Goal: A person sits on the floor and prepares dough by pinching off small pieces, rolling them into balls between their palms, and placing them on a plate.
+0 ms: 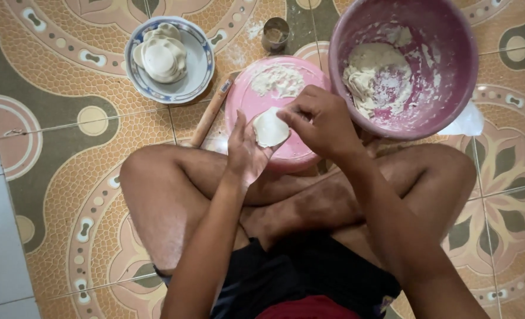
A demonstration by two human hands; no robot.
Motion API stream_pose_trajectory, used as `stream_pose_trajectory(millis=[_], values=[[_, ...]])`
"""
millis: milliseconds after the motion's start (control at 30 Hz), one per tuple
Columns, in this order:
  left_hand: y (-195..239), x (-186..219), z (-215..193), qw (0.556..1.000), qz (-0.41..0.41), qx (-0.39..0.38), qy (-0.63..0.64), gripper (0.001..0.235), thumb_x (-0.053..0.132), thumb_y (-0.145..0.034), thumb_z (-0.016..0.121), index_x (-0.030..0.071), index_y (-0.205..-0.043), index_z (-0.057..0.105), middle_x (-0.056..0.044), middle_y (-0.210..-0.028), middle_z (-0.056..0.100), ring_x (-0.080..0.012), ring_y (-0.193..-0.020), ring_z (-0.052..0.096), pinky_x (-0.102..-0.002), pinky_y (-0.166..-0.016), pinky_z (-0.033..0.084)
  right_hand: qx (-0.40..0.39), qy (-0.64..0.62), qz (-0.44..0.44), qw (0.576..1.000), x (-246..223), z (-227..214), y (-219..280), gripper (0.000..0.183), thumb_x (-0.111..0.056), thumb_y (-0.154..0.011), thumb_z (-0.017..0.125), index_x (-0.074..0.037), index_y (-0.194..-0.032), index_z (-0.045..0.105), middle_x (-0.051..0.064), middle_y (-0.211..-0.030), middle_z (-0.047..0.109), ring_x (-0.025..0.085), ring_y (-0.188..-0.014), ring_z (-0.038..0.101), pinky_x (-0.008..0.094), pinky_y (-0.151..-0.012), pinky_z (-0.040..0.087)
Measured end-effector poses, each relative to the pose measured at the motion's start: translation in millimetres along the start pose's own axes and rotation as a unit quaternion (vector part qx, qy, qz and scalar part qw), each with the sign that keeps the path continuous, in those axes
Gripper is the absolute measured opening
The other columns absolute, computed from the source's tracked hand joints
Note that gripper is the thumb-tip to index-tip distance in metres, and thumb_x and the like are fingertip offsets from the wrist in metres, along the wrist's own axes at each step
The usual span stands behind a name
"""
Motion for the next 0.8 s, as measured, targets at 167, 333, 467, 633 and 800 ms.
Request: stream_pose_trajectory(millis=[167, 333, 467, 633, 800], values=[[23, 5, 26, 1.000, -0.007, -0.020, 0.017, 0.074, 0.067, -0.099, 0.042, 0.003, -0.128, 0.063, -0.017, -0.121, 0.071, -0.0314, -0.115, 0.068, -0.052, -0.106, 0.054, 0.037, 0.018, -0.026, 0.999, 6, 17, 8, 0.007, -0.023, -0.089, 0.082, -0.018, -0.086, 0.079, 0.001, -0.075, 0.063, 0.016, -0.063, 0.062, 0.027, -0.061, 0.050], [25, 8, 23, 0.999, -0.003, -0.021, 0.046, 0.077, 0.070, -0.097, 0.042, 0.002, -0.127, 0.063, -0.016, -0.115, 0.072, -0.0283, -0.108, 0.071, -0.050, -0.104, 0.056, 0.078, 0.152, -0.089, 0.981, 20, 33, 33, 0.012, -0.034, -0.097, 0.073, -0.028, -0.104, 0.080, 0.002, -0.106, 0.066, 0.024, -0.092, 0.064, 0.036, -0.083, 0.050], [23, 7, 17, 1.000, -0.013, -0.012, 0.025, 0.072, 0.070, -0.096, 0.044, 0.007, -0.126, 0.064, -0.012, -0.111, 0.073, -0.0246, -0.096, 0.073, -0.046, -0.097, 0.061, -0.021, 0.283, -0.065, 0.957, 13, 59, 71, 0.059, -0.059, -0.100, 0.053, -0.025, -0.149, 0.057, 0.020, -0.159, 0.038, 0.045, -0.138, 0.039, 0.058, -0.111, 0.031], [25, 5, 17, 1.000, 0.016, -0.001, 0.000, 0.075, 0.065, -0.100, 0.042, 0.003, -0.138, 0.056, -0.018, -0.128, 0.065, -0.0302, -0.115, 0.066, -0.046, -0.103, 0.054, -0.175, 0.286, 0.101, 0.937, 8, 47, 74, 0.075, -0.072, -0.093, 0.044, -0.031, -0.156, 0.045, 0.014, -0.166, 0.031, 0.045, -0.152, 0.018, 0.074, -0.112, 0.008], [18, -9, 1, 0.999, -0.007, 0.003, -0.035, 0.070, 0.067, -0.100, 0.041, 0.012, -0.139, 0.056, -0.013, -0.136, 0.064, -0.0270, -0.122, 0.063, -0.047, -0.113, 0.049, -0.012, 0.392, -0.071, 0.917, 18, 74, 83, 0.062, -0.056, -0.102, 0.026, -0.033, -0.155, 0.048, 0.019, -0.168, 0.027, 0.047, -0.146, 0.031, 0.060, -0.105, 0.031]])
Point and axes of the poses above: each hand's wrist, its own y-axis away from the middle knuckle, its own z-axis out of the palm, x = y × z, the point moved 4 cm from there along -y, towards the middle knuckle
